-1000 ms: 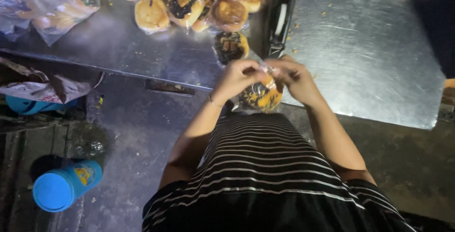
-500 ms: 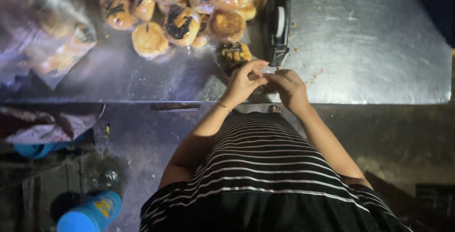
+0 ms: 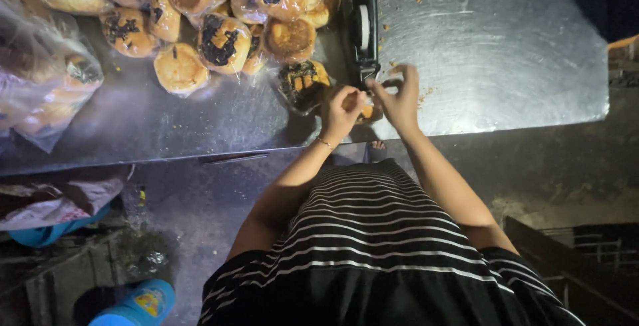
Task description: The person places buns into clear plastic bags and seals them using a handheld heat sealer. The sealed packages are then set aside on the metal table.
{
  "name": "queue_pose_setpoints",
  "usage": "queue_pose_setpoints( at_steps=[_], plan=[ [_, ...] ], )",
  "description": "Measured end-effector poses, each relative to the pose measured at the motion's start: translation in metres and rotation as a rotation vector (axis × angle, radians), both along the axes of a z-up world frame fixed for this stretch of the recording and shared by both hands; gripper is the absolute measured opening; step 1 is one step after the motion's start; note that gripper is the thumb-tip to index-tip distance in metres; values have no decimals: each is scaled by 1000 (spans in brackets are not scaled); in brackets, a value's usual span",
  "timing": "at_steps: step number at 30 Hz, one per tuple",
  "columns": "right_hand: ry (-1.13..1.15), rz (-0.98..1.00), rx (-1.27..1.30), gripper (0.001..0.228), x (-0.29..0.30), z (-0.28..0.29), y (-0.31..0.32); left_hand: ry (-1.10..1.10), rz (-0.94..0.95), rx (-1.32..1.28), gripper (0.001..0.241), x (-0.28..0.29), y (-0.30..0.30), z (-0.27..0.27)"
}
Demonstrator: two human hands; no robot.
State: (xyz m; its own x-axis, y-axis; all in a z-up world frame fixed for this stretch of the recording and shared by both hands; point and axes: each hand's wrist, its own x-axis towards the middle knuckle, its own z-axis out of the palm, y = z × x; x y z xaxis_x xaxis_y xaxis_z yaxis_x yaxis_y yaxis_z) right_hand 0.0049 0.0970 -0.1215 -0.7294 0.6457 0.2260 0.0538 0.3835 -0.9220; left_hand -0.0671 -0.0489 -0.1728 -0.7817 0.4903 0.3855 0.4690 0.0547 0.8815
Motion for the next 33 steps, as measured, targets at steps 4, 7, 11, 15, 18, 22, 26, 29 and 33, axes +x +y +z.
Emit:
queue_pose_setpoints(
  at_steps=[4,7,11,15,18,22,26,29,33],
  plan=[
    [-264,107,-147,35,-47,-8,26,-60,140,-25,22,15,-2,29],
    [-230,214,-49,16,-52,-5,31,-53,200,-56,24,23,-3,52],
    [-346,348,268,17,-16,5,40,-78,268,-60,22,29,3,49],
    [-314,322,171,11,1,-15,66,-23,404,-85,21,42,26,40],
    [-115,445,-227,8,24,13,56,20,463,-96,17,52,38,51],
    [-188,471,-301,28,36,-4,76,305,453,-122,21,64,59,70],
    [-40,364,-371,12,52,18,79,624,328,-136,20,74,79,90],
    [193,568,183,35,75,45,88,-217,251,-19,5,69,87,108],
    [-2,911,308,71,28,52,147,-131,287,37,4,16,46,125]
  ],
)
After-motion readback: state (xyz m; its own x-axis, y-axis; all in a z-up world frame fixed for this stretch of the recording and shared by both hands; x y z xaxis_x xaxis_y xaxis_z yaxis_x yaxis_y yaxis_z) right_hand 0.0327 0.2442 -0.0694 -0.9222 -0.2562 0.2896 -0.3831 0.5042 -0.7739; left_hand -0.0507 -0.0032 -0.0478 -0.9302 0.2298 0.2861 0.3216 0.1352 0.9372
